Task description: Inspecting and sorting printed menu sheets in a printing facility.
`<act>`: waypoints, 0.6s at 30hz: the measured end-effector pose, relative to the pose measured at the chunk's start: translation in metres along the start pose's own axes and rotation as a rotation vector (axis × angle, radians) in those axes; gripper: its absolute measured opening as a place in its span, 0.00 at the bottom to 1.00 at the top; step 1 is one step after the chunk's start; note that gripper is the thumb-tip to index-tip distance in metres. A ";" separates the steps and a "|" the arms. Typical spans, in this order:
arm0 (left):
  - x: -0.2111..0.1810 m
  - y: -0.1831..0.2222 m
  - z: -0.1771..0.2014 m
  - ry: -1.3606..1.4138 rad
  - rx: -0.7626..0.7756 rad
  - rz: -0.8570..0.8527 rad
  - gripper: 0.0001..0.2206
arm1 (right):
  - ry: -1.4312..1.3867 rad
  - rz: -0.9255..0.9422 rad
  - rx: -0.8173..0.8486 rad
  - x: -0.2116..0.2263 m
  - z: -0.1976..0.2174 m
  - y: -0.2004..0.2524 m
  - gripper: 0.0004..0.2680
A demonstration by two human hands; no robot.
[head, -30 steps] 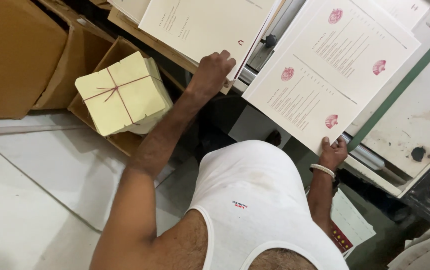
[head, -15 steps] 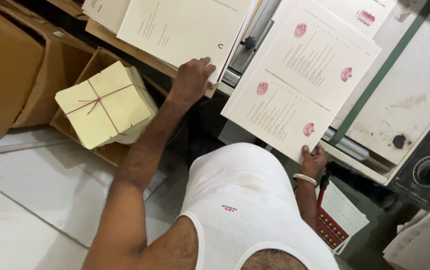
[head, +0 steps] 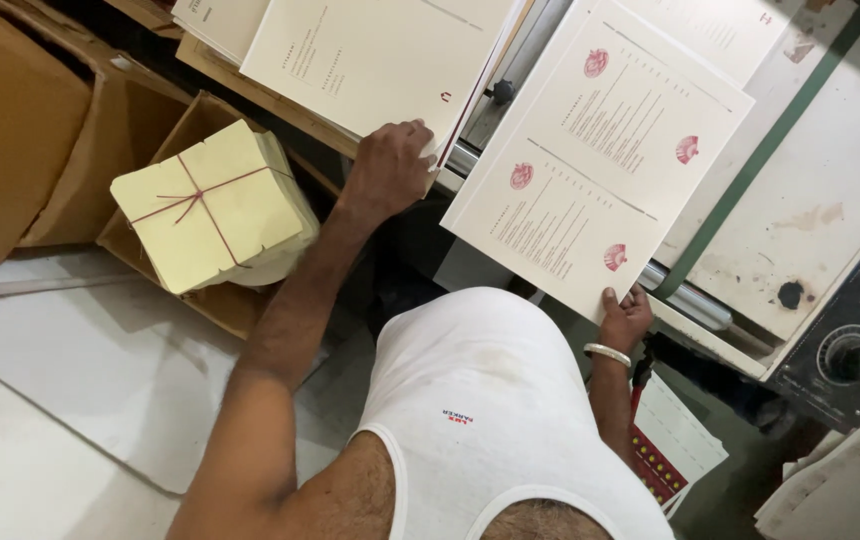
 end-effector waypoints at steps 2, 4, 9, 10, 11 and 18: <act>-0.014 0.004 0.014 -0.009 -0.060 -0.037 0.15 | 0.205 0.064 0.002 0.047 -0.016 -0.005 0.14; -0.029 0.008 0.029 -0.019 -0.116 -0.065 0.17 | 0.414 0.123 0.011 0.085 -0.029 -0.011 0.14; -0.030 0.002 0.020 0.024 -0.016 0.178 0.26 | 0.402 0.162 -0.001 0.098 -0.033 -0.034 0.15; -0.021 0.001 0.009 0.023 -0.019 0.177 0.26 | 0.400 0.164 -0.002 0.092 -0.030 -0.038 0.15; -0.012 0.000 -0.002 0.026 -0.028 0.181 0.24 | 0.281 0.126 -0.002 0.083 -0.027 -0.042 0.17; -0.022 -0.002 0.031 0.134 0.084 0.279 0.27 | 0.091 0.058 0.034 0.024 -0.006 -0.042 0.23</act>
Point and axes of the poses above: each hand's wrist, its own y-axis away from the middle knuckle, its own z-axis out of the back of the hand, x = y × z, the point moved 6 cm from there along -y, towards the middle knuckle, and after that the axes turned 8 degrees about z, right-handed, at the moved point
